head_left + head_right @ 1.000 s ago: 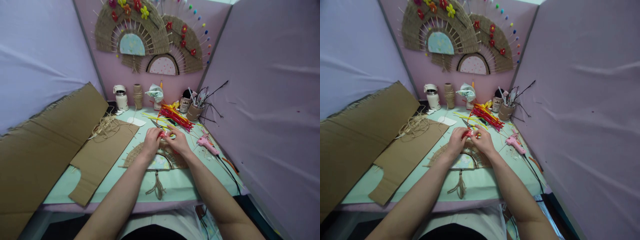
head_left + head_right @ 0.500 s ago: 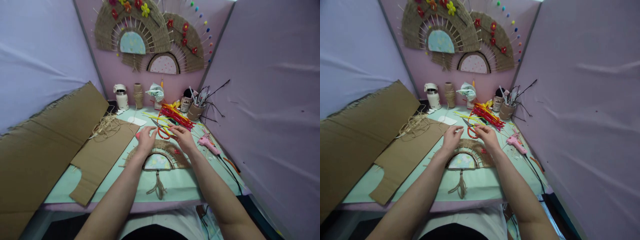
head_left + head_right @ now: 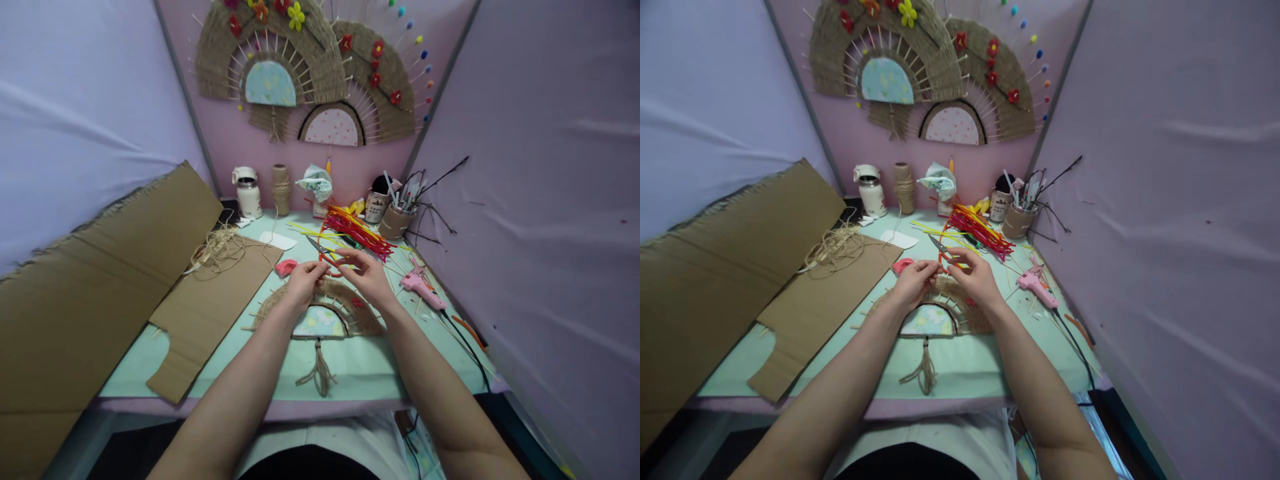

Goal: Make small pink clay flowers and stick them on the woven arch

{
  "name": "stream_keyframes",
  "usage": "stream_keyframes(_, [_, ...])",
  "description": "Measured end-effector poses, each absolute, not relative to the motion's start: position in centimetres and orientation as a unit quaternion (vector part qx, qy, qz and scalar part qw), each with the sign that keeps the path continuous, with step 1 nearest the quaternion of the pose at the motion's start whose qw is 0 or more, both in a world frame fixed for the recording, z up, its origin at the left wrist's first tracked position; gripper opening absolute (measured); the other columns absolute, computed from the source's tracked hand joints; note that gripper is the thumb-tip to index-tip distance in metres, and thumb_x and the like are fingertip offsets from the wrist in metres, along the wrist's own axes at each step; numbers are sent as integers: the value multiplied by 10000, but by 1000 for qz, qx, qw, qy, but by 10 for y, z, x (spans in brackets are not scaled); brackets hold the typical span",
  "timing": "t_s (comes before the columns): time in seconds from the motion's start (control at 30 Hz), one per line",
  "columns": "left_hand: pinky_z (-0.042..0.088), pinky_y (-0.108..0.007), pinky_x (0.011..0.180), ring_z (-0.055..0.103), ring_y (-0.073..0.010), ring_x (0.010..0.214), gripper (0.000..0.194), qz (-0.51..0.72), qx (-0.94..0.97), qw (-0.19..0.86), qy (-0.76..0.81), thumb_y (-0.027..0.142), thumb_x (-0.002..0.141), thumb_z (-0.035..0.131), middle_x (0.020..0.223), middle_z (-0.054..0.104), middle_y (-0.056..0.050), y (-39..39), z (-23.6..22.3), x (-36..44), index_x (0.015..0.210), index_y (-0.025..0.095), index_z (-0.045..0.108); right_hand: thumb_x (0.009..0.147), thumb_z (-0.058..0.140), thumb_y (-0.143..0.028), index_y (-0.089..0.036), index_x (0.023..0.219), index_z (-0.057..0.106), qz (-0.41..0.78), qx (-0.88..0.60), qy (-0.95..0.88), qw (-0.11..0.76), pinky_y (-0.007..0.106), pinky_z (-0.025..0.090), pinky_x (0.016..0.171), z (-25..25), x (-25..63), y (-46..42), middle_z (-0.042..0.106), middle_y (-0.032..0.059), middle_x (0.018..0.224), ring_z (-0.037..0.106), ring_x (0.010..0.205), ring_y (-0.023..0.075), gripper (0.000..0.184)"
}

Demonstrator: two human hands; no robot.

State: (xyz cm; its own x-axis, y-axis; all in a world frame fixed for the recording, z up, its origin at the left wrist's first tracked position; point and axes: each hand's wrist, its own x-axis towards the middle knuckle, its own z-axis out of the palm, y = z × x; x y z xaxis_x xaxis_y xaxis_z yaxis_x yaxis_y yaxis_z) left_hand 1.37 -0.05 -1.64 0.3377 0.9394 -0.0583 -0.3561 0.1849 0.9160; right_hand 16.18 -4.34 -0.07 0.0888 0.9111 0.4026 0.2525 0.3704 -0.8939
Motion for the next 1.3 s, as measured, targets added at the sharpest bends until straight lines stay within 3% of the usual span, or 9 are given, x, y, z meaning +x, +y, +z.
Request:
stream_keyframes(0.27, [463,-182,642,613,-61,647,195,446,391,737,325,116,696,730,781,697,-43,-3,-4,14,884,116,680,791,616,-329,-198,930,674,241,-526,-571,583,298,541,679,-3,164,-40,712,48,924,650,764,165,199])
stream_keyframes(0.5, [440,-186,556,593,-77,558,299,431,449,702,345,313,653,802,660,673,-32,-5,-6,15,720,128,577,783,612,-329,-189,905,684,230,-531,-554,599,301,520,688,-4,174,-37,712,51,883,660,777,181,200])
stream_keyframes(0.73, [244,-157,399,374,-24,399,521,417,462,720,305,633,653,699,481,485,48,-4,-12,14,625,154,496,789,622,-341,-199,876,691,248,-521,-576,579,312,523,724,-7,173,-36,718,39,864,656,777,179,180])
stream_keyframes(1.07, [305,-147,459,420,-20,489,506,436,406,749,290,483,495,858,558,509,38,-2,-14,15,743,90,660,813,663,-381,-235,917,716,183,-462,-695,520,303,513,674,3,165,-45,667,56,931,612,833,180,187])
stream_keyframes(1.3, [223,-173,423,371,-24,450,503,438,420,736,299,529,521,833,516,455,52,-1,-19,16,626,119,561,838,654,-289,-220,926,705,117,-430,-727,523,270,478,619,-3,160,-44,606,42,864,560,770,148,123])
